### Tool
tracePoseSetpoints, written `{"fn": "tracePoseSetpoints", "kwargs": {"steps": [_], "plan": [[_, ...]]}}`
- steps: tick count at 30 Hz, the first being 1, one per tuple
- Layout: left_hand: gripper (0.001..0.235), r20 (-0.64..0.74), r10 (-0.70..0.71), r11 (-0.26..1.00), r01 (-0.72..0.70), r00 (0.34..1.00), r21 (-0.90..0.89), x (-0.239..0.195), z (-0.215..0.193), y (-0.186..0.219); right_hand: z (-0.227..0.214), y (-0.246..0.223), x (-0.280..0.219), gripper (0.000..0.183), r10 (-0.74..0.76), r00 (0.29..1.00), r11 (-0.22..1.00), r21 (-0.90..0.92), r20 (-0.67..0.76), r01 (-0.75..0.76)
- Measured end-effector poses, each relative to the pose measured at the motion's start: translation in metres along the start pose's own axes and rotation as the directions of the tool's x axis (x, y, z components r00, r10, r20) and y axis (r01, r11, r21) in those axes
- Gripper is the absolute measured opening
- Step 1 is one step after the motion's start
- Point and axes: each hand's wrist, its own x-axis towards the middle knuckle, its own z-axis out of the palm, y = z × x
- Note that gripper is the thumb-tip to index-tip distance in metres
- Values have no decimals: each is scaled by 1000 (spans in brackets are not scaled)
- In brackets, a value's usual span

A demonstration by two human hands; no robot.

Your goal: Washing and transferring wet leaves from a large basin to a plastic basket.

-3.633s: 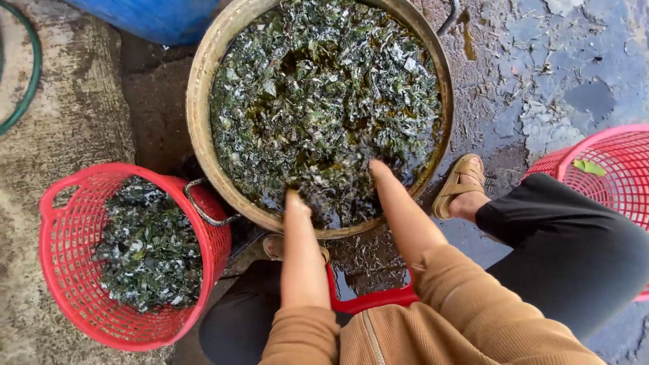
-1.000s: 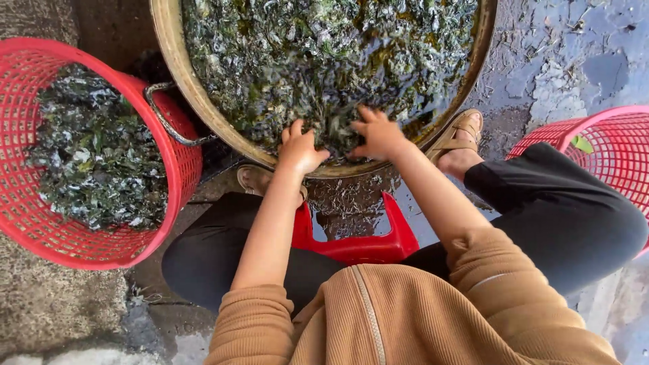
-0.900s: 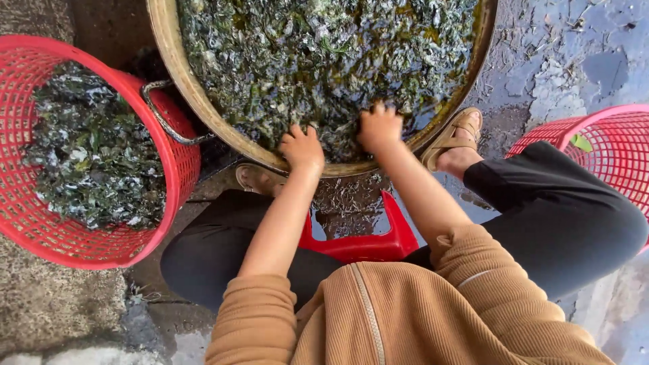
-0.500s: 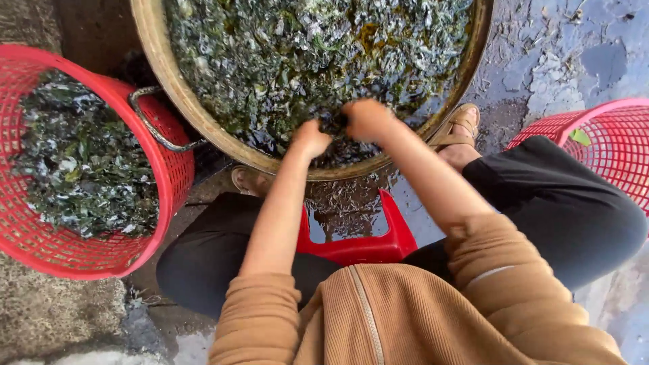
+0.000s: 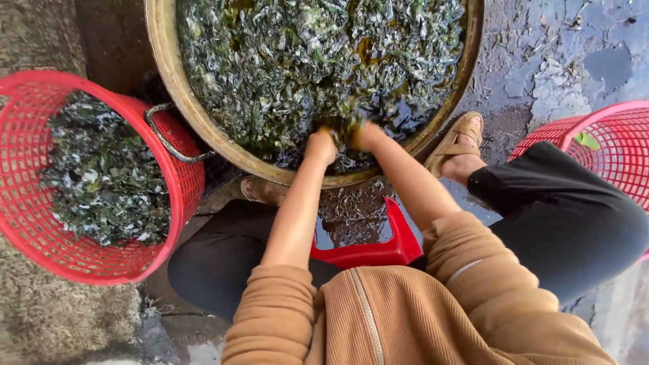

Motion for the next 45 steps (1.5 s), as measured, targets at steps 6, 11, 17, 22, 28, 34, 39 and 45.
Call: {"fn": "tracePoseSetpoints", "kwargs": {"steps": [6, 11, 17, 22, 28, 34, 39, 45], "plan": [[68, 48, 346, 898, -316, 937, -305, -170, -107, 50, -135, -81, -118, 40, -72, 996, 874, 483, 44, 42], [61, -428, 534, 763, -634, 729, -128, -162, -112, 36, -240, -171, -245, 74, -574, 818, 612, 639, -46, 465], [29, -516, 516, 612, -715, 684, -337, -177, -170, 15, -263, -161, -244, 99, -389, 907, 579, 723, -162, 377], [38, -739, 383, 436, -814, 554, -384, -183, -197, -36, -178, -97, -180, 66, -114, 967, 649, 720, -228, 246], [45, -903, 123, 327, -876, 411, -354, -205, -235, -109, -126, -48, -139, 53, 59, 980, 821, 568, -188, 60], [55, -969, -37, 436, -868, 245, -236, -189, -253, -238, -116, -41, -132, 49, 97, 983, 882, 470, -158, -11], [70, -672, -251, 893, -101, 697, -438, -160, -243, -239, -84, -16, -91, 66, 152, 951, 980, 163, -268, -111], [19, -910, 215, 962, -238, 355, 134, -144, -164, -98, -35, -34, -77, 56, -285, 914, 897, -416, -288, 149]]}}
